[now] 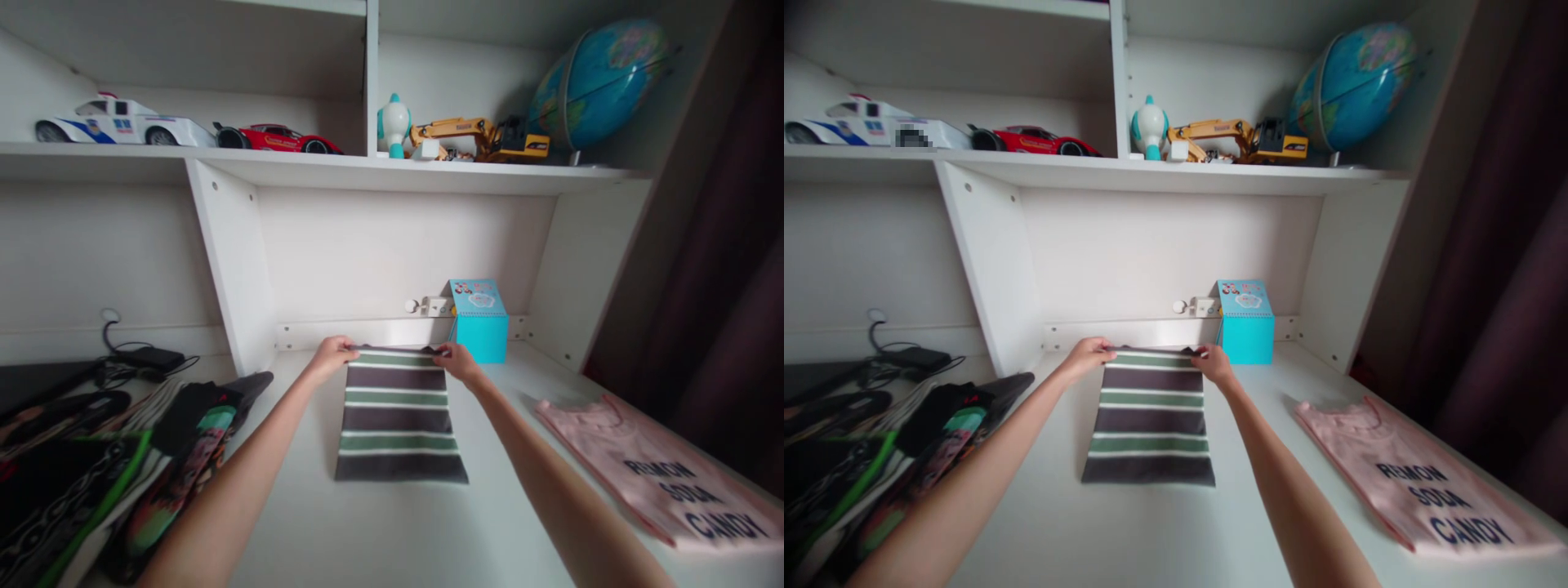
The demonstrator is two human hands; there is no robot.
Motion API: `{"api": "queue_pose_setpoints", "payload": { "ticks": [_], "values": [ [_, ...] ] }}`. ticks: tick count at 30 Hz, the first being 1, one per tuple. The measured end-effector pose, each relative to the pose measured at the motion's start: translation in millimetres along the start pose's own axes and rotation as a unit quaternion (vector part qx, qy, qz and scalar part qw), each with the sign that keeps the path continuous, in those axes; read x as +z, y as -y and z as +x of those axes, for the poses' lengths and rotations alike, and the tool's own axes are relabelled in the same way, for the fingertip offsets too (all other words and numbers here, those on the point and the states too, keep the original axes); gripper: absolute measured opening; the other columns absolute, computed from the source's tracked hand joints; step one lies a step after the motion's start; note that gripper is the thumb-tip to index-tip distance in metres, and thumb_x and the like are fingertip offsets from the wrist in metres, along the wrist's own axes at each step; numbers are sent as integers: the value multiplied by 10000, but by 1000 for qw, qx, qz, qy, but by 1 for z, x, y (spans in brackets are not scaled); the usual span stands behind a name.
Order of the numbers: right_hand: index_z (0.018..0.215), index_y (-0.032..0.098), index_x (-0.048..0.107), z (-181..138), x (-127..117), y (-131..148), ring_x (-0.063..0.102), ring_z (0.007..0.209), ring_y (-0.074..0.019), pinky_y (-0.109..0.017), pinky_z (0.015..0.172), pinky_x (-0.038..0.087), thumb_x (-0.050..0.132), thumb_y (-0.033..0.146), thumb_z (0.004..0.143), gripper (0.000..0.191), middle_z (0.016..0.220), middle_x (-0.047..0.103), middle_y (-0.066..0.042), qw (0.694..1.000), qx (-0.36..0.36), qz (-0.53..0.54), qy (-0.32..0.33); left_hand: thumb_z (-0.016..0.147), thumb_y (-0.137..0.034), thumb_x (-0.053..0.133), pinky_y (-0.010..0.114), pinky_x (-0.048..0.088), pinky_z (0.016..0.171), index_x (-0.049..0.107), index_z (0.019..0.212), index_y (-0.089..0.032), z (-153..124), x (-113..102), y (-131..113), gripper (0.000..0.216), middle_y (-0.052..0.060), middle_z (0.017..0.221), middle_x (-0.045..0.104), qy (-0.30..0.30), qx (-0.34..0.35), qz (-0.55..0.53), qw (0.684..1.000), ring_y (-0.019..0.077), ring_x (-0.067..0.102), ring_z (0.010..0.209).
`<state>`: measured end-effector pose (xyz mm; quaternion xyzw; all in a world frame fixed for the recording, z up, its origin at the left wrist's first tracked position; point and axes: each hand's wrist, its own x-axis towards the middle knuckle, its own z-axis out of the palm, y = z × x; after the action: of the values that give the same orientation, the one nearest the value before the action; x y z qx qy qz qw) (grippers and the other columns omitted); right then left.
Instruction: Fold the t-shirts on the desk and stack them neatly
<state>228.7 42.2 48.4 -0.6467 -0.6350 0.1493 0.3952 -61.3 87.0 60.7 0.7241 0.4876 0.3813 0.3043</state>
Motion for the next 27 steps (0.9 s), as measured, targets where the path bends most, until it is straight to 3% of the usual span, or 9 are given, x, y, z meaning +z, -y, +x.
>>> {"api": "queue_pose_setpoints", "payload": {
  "ticks": [4, 7, 9, 12, 14, 15, 21, 24, 27],
  "values": [
    [967, 145, 523, -8, -62, 35, 540, 622, -119, -243, 564, 441, 515, 379, 783, 298, 735, 584, -10, 988, -106, 44, -100, 573, -330, 696, 299, 436, 784, 568, 1048, -116, -12, -28, -69, 536, 103, 1038, 608, -78, 117, -133, 981, 178, 579, 857],
    [959, 177, 492, -49, -87, 41, 549, 690, -134, -243, 588, 438, 513, 380, 760, 285, 829, 592, -33, 974, -165, 57, -143, 629, -323, 668, 311, 435, 811, 577, 1067, -121, -38, -35, -91, 490, 90, 1028, 624, 12, 153, -107, 982, 187, 582, 874],
    [936, 192, 491, -89, -90, 33, 551, 686, -133, -237, 581, 433, 500, 365, 773, 237, 829, 599, -35, 975, -187, 26, -117, 673, -284, 622, 300, 433, 816, 617, 995, -129, -60, -29, -86, 357, 64, 955, 650, 92, 164, -38, 981, 185, 585, 869],
    [906, 216, 528, -145, -87, 12, 564, 667, -126, -234, 608, 447, 480, 321, 796, 159, 788, 621, -13, 978, -185, -39, 87, 648, -173, 604, 254, 439, 782, 655, 920, -176, -94, -14, -61, 277, 18, 890, 670, 226, 139, 111, 958, 171, 596, 840],
    [880, 232, 578, -167, -84, -3, 589, 716, -132, -237, 652, 461, 466, 308, 806, 154, 817, 645, -7, 957, -156, -56, 236, 610, -159, 631, 243, 448, 743, 665, 931, -213, -112, -2, -47, 327, 7, 908, 673, 310, 95, 209, 923, 177, 608, 820],
    [881, 240, 598, -171, -82, -9, 599, 753, -140, -243, 673, 465, 449, 310, 817, 177, 849, 654, -10, 951, -141, -62, 270, 612, -188, 644, 250, 451, 744, 660, 963, -227, -120, 4, -44, 353, 13, 946, 669, 332, 79, 241, 909, 188, 611, 834],
    [1069, 231, 585, -136, -45, -37, 516, 1095, -193, -343, 946, 378, 358, 281, 853, 318, 1177, 580, -56, 965, -176, -112, 158, 816, -434, 458, 337, 340, 964, 450, 1272, -190, -145, 64, -65, 517, 110, 1312, 461, 285, 165, 228, 916, 246, 452, 1165],
    [1149, 212, 554, -122, -18, -45, 442, 1182, -195, -337, 983, 344, 377, 268, 846, 356, 1218, 556, -52, 958, -189, -130, 171, 826, -474, 426, 442, 323, 960, 381, 1317, -239, -154, 93, -67, 546, 102, 1312, 467, 301, 170, 251, 904, 289, 427, 1182],
    [1152, 186, 554, -128, -6, -45, 482, 1133, -214, -364, 960, 350, 362, 255, 861, 356, 1157, 591, -77, 956, -185, -161, 161, 852, -478, 373, 536, 264, 958, 394, 1305, -280, -157, 103, -57, 495, 96, 1249, 531, 266, 166, 269, 911, 307, 441, 1161]
  ]
}}
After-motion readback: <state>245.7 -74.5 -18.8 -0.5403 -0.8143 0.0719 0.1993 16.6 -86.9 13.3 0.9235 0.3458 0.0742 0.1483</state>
